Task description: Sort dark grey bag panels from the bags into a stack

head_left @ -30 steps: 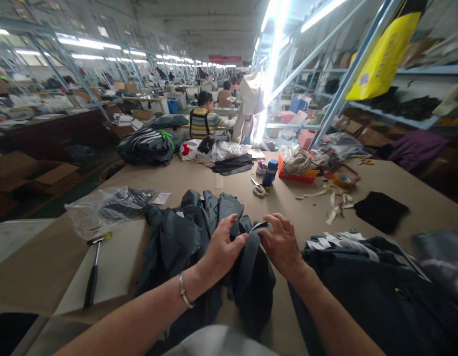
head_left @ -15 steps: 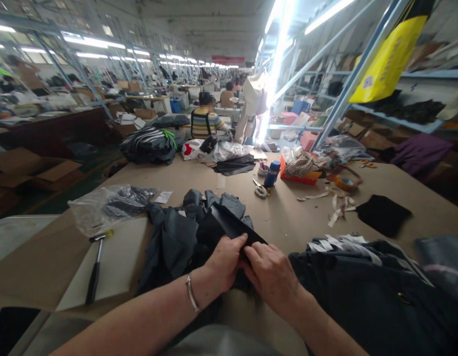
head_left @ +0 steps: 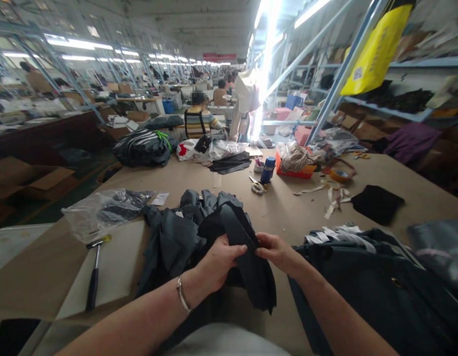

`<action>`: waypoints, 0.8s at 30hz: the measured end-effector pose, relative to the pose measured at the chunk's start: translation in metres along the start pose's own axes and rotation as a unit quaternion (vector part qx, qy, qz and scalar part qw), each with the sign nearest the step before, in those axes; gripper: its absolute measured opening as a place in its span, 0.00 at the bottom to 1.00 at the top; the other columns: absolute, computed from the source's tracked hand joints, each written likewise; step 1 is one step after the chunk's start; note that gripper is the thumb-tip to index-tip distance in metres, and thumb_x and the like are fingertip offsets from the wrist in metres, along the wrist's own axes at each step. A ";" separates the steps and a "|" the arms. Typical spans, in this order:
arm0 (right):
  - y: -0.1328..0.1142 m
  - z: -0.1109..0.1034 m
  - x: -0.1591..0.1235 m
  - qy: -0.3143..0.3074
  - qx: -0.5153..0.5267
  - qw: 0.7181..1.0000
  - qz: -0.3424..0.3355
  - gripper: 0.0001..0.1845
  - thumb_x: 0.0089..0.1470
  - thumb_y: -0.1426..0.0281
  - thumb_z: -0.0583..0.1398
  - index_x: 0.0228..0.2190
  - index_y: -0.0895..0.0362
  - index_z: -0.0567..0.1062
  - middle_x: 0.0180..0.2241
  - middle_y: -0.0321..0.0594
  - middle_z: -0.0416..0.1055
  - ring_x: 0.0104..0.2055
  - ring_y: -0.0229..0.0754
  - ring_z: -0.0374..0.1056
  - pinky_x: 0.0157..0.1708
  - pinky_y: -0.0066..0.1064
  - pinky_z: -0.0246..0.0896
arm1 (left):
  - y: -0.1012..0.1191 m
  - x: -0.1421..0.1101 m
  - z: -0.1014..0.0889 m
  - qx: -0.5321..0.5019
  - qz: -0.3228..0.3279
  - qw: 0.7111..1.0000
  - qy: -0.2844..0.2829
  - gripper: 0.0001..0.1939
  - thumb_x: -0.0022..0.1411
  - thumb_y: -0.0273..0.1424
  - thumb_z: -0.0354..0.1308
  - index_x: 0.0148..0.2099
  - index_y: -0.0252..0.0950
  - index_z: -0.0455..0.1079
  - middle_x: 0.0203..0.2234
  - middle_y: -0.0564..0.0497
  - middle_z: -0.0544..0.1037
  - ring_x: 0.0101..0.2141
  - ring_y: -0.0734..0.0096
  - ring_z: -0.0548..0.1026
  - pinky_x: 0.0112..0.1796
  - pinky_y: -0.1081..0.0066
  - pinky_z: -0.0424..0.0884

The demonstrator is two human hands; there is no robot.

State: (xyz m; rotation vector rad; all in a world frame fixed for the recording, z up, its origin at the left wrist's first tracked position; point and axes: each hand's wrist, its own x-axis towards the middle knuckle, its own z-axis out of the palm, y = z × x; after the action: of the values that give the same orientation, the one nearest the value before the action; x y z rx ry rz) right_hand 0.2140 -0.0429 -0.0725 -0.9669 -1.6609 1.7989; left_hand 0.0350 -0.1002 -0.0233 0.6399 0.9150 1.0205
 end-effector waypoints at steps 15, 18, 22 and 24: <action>0.007 0.010 -0.011 -0.047 0.158 0.985 0.061 0.21 0.40 0.67 0.69 0.38 0.63 0.78 0.33 0.42 0.76 0.34 0.42 0.71 0.39 0.32 0.66 | 0.015 -0.014 -0.001 -0.019 -0.129 0.978 -0.162 0.20 0.36 0.18 0.60 0.37 0.30 0.77 0.26 0.47 0.78 0.26 0.71 0.75 0.31 0.73 0.72; 0.018 0.013 -0.009 -0.047 0.137 0.988 0.056 0.19 0.42 0.67 0.68 0.37 0.63 0.78 0.33 0.42 0.76 0.32 0.41 0.70 0.38 0.33 0.66 | 0.014 -0.016 0.001 -0.004 -0.157 0.974 -0.165 0.17 0.34 0.18 0.60 0.32 0.31 0.77 0.25 0.48 0.78 0.25 0.72 0.74 0.30 0.75 0.71; 0.022 -0.013 0.006 0.090 0.054 0.994 0.028 0.17 0.47 0.61 0.62 0.35 0.62 0.77 0.31 0.44 0.76 0.32 0.45 0.70 0.35 0.35 0.67 | 0.020 -0.036 0.014 -0.018 -0.210 0.947 -0.244 0.17 0.33 0.18 0.57 0.30 0.32 0.77 0.25 0.48 0.78 0.25 0.72 0.74 0.31 0.74 0.71; 0.017 -0.032 0.011 0.183 -0.004 0.983 -0.011 0.18 0.52 0.58 0.57 0.36 0.59 0.77 0.32 0.45 0.76 0.35 0.47 0.71 0.36 0.36 0.67 | 0.025 -0.039 0.013 -0.018 -0.198 0.950 -0.240 0.17 0.32 0.18 0.56 0.30 0.32 0.77 0.25 0.47 0.78 0.26 0.70 0.74 0.32 0.73 0.71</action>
State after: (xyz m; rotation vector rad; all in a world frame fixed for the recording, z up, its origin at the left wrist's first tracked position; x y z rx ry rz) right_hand 0.2339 -0.0165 -0.0911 -1.1965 -1.4417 1.4910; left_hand 0.0270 -0.1261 0.0166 0.6067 0.5592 0.4844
